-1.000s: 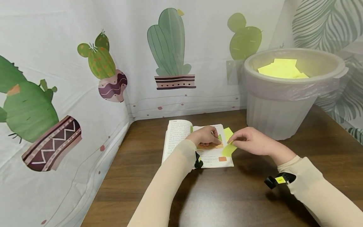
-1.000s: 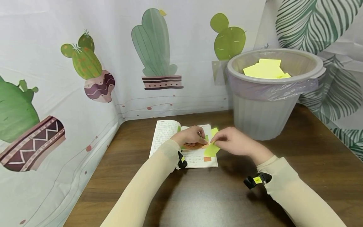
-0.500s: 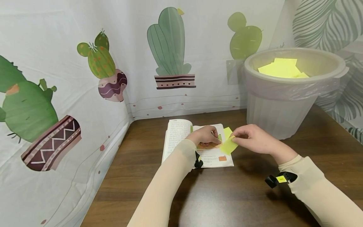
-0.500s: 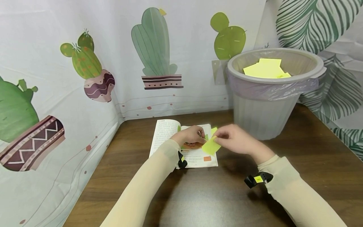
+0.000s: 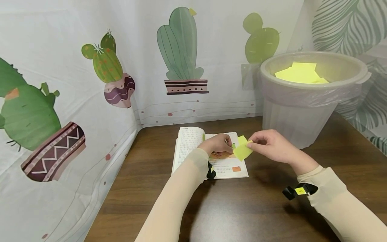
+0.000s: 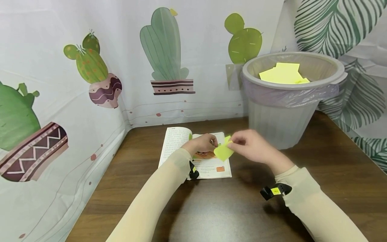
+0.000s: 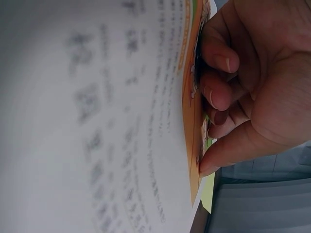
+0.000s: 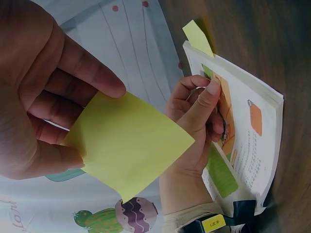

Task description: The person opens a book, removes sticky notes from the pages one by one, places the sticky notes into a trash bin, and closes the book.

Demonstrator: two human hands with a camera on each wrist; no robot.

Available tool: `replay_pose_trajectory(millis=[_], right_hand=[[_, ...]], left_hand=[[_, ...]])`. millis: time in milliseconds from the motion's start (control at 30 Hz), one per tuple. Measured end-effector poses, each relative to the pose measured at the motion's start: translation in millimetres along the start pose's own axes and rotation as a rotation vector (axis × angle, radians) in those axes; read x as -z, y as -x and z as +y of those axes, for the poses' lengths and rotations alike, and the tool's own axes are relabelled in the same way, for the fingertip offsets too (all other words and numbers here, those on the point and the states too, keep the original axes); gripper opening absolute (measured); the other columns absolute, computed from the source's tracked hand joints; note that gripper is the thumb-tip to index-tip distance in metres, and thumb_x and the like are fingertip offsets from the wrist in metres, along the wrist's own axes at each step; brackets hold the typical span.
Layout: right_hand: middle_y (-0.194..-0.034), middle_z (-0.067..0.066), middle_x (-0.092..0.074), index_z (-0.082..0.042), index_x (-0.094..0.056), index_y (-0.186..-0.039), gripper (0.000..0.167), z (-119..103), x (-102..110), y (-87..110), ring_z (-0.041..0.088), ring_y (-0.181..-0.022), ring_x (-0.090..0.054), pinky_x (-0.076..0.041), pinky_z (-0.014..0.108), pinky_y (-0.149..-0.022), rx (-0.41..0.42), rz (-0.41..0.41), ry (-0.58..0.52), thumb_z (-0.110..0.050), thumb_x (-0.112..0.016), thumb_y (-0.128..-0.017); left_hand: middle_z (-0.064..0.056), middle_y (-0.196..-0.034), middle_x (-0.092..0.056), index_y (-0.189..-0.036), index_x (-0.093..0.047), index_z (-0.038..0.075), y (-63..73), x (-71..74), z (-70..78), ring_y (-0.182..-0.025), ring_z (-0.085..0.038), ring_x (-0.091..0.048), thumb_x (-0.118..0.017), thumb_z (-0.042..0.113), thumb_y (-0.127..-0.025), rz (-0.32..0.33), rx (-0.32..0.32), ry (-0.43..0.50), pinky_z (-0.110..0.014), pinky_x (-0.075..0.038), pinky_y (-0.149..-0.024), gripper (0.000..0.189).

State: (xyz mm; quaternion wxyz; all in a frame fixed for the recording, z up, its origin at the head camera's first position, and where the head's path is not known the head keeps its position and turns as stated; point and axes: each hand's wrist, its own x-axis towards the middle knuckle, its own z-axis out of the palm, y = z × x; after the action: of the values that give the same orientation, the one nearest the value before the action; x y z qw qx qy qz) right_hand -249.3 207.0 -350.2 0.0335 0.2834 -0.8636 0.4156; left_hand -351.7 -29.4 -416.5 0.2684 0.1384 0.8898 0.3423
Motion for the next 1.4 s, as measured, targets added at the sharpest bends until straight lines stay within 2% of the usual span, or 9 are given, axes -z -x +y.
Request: replay_pose_trajectory(millis=[200,567,833,1100,1400], right_hand=[[-0.083,-0.001,-0.075,-0.017,-0.077,-0.089,0.007,-3,1,-0.5,0.007,-0.074,-0.063,-0.051,0.024,-0.069,0.022,0.037,-0.009,-0.016,-0.073,-0.095],[-0.083,-0.004,-0.074,-0.018,-0.078,-0.092,0.007,-10,9,3.8,0.005,-0.073,-0.062,-0.051,0.023,-0.067,0.051,0.089,0.009,-0.013,-0.073,-0.094],[-0.082,0.002,-0.076,-0.014,-0.079,-0.093,0.008,-15,23,3.9,0.003,-0.070,-0.063,-0.049,0.018,-0.065,0.070,0.163,0.007,-0.008,-0.074,-0.092],[-0.078,0.000,-0.075,-0.017,-0.079,-0.090,0.008,-25,49,-0.2,0.004,-0.069,-0.065,-0.047,0.017,-0.068,0.025,0.211,0.040,-0.011,-0.074,-0.093],[-0.080,-0.011,-0.075,-0.025,-0.079,-0.094,0.008,-41,91,-6.8,-0.002,-0.076,-0.062,-0.043,0.013,-0.072,0.059,0.191,0.235,-0.018,-0.075,-0.093]], left_hand=[[0.000,-0.058,-0.046,-0.098,-0.060,0.010,0.7,1.2,-2.0,-0.050,-0.015,-0.039,-0.078,0.018,-0.093,-0.008,-0.009,0.022,-0.030,-0.037,-0.049,0.020],[0.003,-0.057,-0.045,-0.098,-0.061,0.013,-0.8,0.3,-3.5,-0.047,-0.012,-0.036,-0.081,0.027,-0.091,-0.012,-0.011,-0.001,-0.030,-0.038,-0.049,0.025],[0.003,-0.056,-0.044,-0.100,-0.060,0.012,-2.0,2.4,-5.9,-0.047,-0.013,-0.037,-0.080,0.028,-0.092,-0.012,-0.028,0.003,-0.029,-0.037,-0.048,0.027],[0.002,-0.055,-0.043,-0.099,-0.060,0.013,-2.3,2.6,-4.3,-0.048,-0.014,-0.037,-0.080,0.029,-0.091,-0.009,-0.024,-0.012,-0.029,-0.037,-0.048,0.026],[0.003,-0.054,-0.043,-0.099,-0.061,0.014,-4.0,2.3,-4.7,-0.047,-0.014,-0.037,-0.080,0.029,-0.092,-0.010,-0.019,-0.019,-0.030,-0.037,-0.048,0.026]])
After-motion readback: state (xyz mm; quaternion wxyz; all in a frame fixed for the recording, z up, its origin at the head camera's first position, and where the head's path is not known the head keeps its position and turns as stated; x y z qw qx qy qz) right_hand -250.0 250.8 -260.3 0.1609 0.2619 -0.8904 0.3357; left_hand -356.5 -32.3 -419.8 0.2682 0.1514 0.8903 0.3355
